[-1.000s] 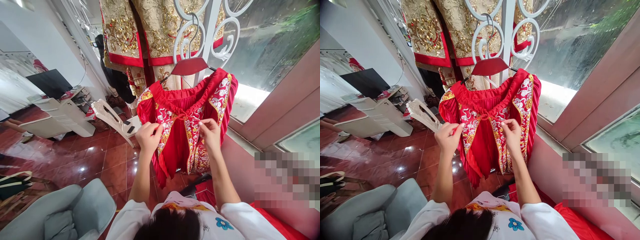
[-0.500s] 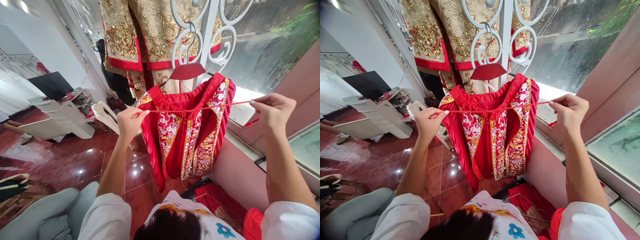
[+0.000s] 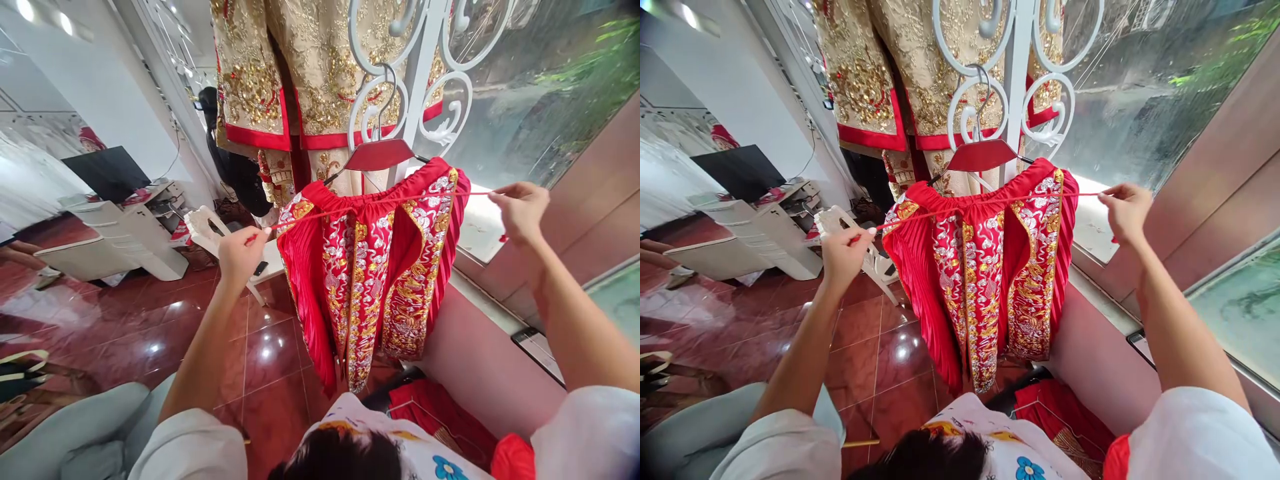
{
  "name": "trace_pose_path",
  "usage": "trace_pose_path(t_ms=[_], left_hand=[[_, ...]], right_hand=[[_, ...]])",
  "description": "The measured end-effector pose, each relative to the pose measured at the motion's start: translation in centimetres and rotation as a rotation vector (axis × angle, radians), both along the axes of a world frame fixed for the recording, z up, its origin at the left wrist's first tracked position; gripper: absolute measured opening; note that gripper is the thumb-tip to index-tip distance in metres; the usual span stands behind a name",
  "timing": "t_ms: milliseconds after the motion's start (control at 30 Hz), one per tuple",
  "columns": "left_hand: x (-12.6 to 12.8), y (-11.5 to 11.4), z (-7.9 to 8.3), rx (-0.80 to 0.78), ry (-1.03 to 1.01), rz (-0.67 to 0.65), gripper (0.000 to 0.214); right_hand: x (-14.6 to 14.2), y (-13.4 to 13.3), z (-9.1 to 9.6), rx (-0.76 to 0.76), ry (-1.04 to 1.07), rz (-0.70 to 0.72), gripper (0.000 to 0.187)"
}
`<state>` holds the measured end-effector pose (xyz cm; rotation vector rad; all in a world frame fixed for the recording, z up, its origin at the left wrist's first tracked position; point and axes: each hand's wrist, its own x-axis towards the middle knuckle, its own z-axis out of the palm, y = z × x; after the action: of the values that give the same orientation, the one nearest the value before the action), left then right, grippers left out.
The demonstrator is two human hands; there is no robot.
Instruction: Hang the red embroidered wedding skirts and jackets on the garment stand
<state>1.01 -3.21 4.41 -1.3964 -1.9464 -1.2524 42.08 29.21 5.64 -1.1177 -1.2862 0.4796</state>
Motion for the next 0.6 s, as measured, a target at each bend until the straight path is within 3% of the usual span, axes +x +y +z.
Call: trace_pose_path(t_ms=[67, 133, 233, 300, 367, 467, 533, 600], left_hand=[[0.7, -0.2, -0.3, -0.09, 0.045, -0.039, 0.031], [1.5, -0.5, 0.1, -0.099, 0.096, -0.086, 0.028], [2.4, -0.2, 1.6, 0.01, 0.165, -0.139, 0.021], [2.5, 0.9, 2.7, 0.034, 0.162, -0.183, 0.023], [2.1, 2.6, 3.3, -0.025, 0.062, -0.26, 0.034], [1.1, 5.3, 2.9, -0.191, -0.277, -0.464, 0.051], [0.7, 6.5, 2.3, -0.213, -0.496, -0.597, 0.058], [0.7, 6.9, 2.1, -0.146, -0.591, -0.644, 0.056]], right_hand=[[-1.0, -0.3, -0.8, -0.053, -0.117, 0.021, 0.014], [-1.9, -1.6, -1.1, 0.016, -0.302, -0.022, 0.009], [-3.7, -4.4, -0.2, 0.34, -0.547, -0.111, 0.016], [-5.2, -6.1, 0.9, 0.525, -0.655, -0.087, 0.029], [-6.7, -6.8, 2.0, 0.583, -0.744, 0.003, 0.044], [-8.2, -5.7, 2.8, 0.507, -0.757, 0.154, 0.059], [-8.3, -4.3, 2.7, 0.457, -0.713, 0.227, 0.057], [-8.0, -3.0, 2.5, 0.442, -0.672, 0.282, 0.047]])
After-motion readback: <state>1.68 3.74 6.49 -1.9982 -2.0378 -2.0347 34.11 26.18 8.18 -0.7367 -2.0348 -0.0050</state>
